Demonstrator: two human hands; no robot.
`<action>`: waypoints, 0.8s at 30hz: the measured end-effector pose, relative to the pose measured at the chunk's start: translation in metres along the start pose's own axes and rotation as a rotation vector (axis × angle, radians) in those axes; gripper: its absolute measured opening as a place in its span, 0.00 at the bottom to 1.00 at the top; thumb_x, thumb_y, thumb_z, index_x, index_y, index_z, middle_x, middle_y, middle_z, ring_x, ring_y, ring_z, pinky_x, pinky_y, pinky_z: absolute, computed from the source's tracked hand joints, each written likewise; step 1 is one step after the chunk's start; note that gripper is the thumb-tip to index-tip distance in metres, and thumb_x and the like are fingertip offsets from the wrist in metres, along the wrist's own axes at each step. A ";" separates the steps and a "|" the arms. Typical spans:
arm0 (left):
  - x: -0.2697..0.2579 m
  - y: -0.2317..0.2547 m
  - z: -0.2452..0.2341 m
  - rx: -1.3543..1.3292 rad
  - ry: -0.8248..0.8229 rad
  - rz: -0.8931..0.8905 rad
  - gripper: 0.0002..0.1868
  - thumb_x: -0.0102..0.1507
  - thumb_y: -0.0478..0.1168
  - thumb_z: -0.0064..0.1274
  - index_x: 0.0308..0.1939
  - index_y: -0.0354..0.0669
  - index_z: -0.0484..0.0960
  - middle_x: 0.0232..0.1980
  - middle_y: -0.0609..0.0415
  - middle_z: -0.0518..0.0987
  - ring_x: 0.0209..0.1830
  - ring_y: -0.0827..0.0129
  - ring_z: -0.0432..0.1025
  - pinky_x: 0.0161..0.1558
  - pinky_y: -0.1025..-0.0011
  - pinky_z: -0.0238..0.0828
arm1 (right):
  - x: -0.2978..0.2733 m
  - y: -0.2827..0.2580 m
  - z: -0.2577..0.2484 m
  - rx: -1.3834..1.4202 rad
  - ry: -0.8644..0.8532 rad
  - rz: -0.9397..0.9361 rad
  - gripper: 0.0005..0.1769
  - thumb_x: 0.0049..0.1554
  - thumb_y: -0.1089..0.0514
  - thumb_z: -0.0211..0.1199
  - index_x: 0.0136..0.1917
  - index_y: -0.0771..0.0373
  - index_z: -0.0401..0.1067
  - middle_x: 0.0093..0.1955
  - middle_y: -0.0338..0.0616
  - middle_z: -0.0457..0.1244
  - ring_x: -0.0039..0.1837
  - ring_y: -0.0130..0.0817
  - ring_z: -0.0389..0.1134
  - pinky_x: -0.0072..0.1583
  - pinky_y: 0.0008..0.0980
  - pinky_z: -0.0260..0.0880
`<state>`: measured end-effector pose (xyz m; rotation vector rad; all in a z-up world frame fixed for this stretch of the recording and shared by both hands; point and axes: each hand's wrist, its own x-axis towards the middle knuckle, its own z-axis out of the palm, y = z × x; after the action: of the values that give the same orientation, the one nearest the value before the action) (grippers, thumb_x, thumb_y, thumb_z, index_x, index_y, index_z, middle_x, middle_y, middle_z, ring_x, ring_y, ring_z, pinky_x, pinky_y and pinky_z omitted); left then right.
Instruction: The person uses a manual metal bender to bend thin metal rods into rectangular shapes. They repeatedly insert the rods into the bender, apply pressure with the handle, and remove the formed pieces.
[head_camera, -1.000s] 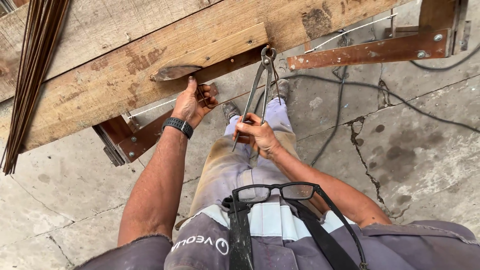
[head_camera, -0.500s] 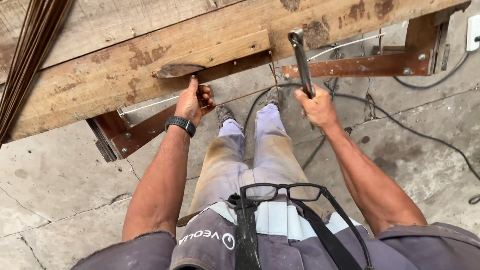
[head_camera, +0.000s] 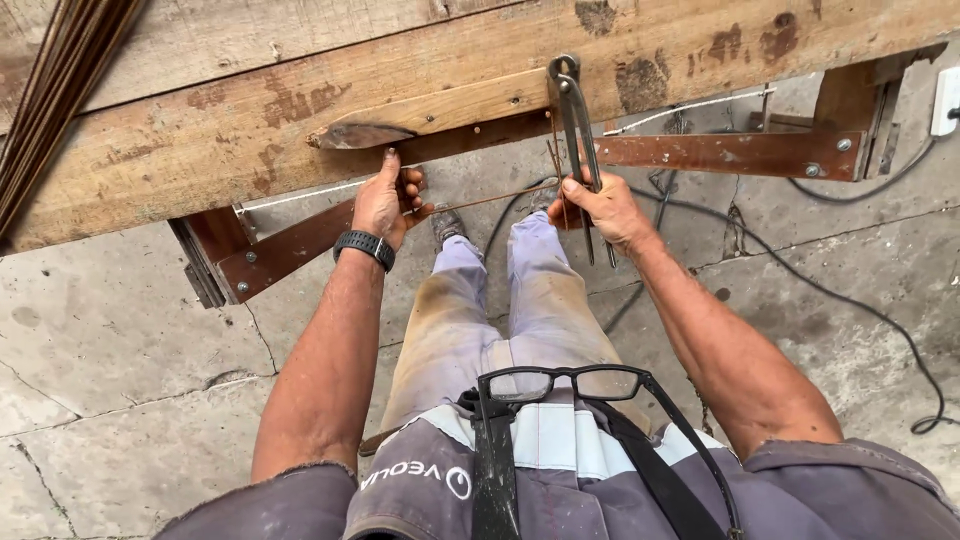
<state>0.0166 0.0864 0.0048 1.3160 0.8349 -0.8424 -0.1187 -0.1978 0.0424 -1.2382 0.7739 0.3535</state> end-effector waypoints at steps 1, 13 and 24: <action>-0.006 0.006 0.000 -0.004 -0.001 0.005 0.29 0.63 0.66 0.49 0.29 0.43 0.82 0.21 0.58 0.71 0.20 0.72 0.72 0.34 0.58 0.86 | -0.001 -0.001 -0.002 -0.003 -0.002 -0.005 0.09 0.62 0.53 0.63 0.47 0.60 0.72 0.34 0.48 0.69 0.37 0.32 0.74 0.42 0.33 0.79; -0.088 0.057 -0.018 0.017 -0.442 -0.012 0.12 0.62 0.45 0.60 0.41 0.42 0.80 0.29 0.50 0.80 0.24 0.66 0.80 0.38 0.59 0.84 | -0.049 -0.106 -0.003 0.060 -0.167 -0.070 0.06 0.60 0.58 0.64 0.49 0.60 0.69 0.27 0.43 0.60 0.27 0.28 0.64 0.33 0.31 0.76; -0.053 -0.008 0.093 -0.022 -0.474 0.320 0.19 0.65 0.58 0.49 0.36 0.49 0.81 0.25 0.66 0.65 0.25 0.80 0.59 0.33 0.78 0.62 | 0.004 -0.188 0.014 -1.249 -0.179 -0.071 0.07 0.68 0.59 0.56 0.53 0.53 0.75 0.48 0.40 0.67 0.38 0.29 0.62 0.37 0.28 0.68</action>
<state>-0.0114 -0.0043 0.0543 1.1261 0.2514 -0.8372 0.0069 -0.2447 0.1747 -2.3372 0.2926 0.9513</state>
